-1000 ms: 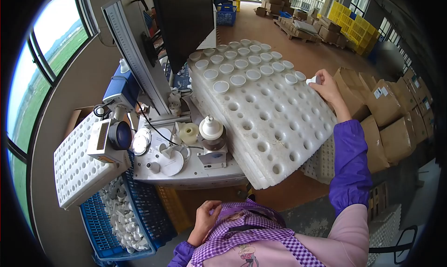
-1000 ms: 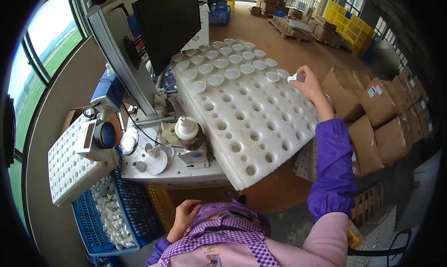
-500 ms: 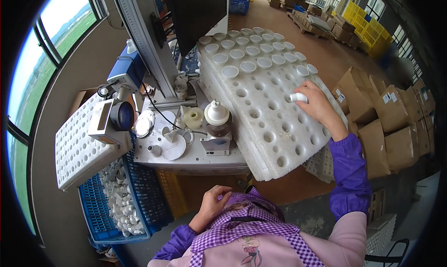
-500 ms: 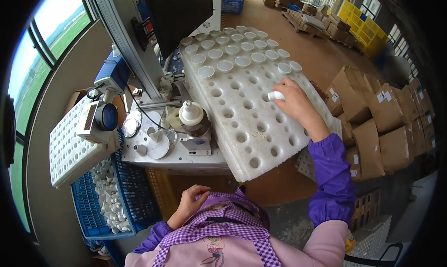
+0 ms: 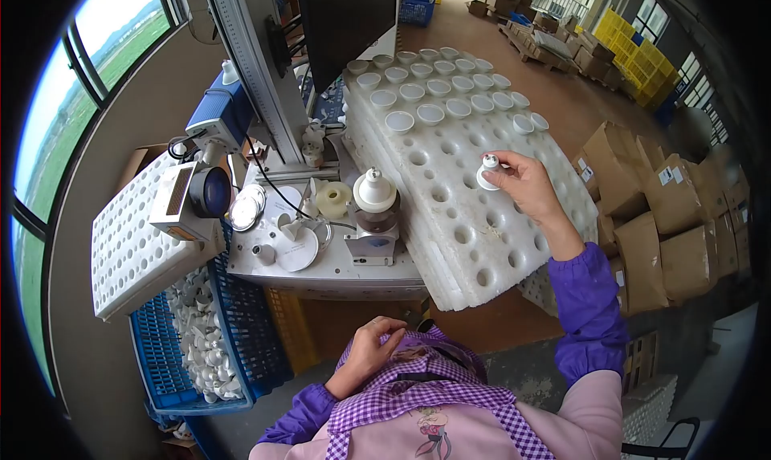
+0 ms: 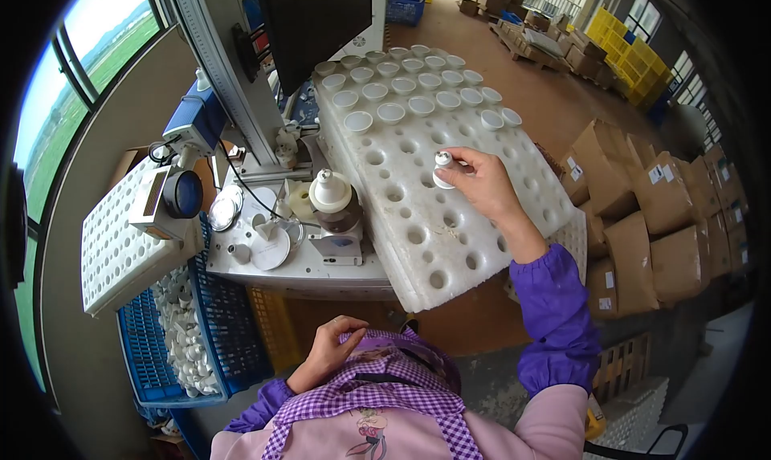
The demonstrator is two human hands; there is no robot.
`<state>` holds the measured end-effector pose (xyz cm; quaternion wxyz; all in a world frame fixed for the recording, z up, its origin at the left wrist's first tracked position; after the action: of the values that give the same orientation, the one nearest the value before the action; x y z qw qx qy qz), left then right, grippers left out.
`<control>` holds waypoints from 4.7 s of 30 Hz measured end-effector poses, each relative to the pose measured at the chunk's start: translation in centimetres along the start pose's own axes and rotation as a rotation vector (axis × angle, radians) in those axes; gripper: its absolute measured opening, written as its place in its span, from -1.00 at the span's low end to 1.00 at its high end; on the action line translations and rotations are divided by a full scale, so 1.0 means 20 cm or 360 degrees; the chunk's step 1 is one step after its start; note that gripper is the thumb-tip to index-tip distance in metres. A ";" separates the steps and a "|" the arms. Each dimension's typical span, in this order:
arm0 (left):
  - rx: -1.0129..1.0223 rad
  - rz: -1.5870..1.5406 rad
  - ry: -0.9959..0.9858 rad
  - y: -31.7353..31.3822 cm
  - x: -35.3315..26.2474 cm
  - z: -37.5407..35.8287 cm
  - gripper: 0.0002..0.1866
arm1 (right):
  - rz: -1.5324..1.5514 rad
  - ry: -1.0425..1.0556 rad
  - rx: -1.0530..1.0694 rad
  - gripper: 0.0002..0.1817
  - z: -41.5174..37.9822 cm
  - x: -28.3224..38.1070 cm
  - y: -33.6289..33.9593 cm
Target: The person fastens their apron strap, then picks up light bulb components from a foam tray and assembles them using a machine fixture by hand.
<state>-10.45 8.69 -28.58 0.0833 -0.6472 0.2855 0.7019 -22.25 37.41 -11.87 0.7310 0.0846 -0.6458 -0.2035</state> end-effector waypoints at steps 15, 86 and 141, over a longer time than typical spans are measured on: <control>-0.0937 0.0536 -0.0643 0.43 -0.59 0.19 -0.69 | -0.0309 0.0158 -0.0005 -0.68 -0.05 0.04 -0.01; -0.0168 -0.1018 0.0220 0.21 -0.14 0.07 -0.80 | -0.2361 0.0321 -0.0074 -0.76 0.50 -0.11 0.35; -0.0855 0.0272 -0.0453 0.75 -0.72 0.65 -0.67 | 0.0147 0.0356 0.0118 -0.74 0.15 0.25 -0.45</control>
<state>-26.86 6.59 -10.48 -0.1107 -0.5150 0.1286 0.8402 -26.47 27.64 -10.26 0.8035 0.1039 -0.5705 -0.1347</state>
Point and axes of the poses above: each hand's wrist, its own z-axis towards the middle knuckle, its own y-axis out of the back of the hand, x = y × z, the point moved 9 cm from there along z, towards the middle knuckle
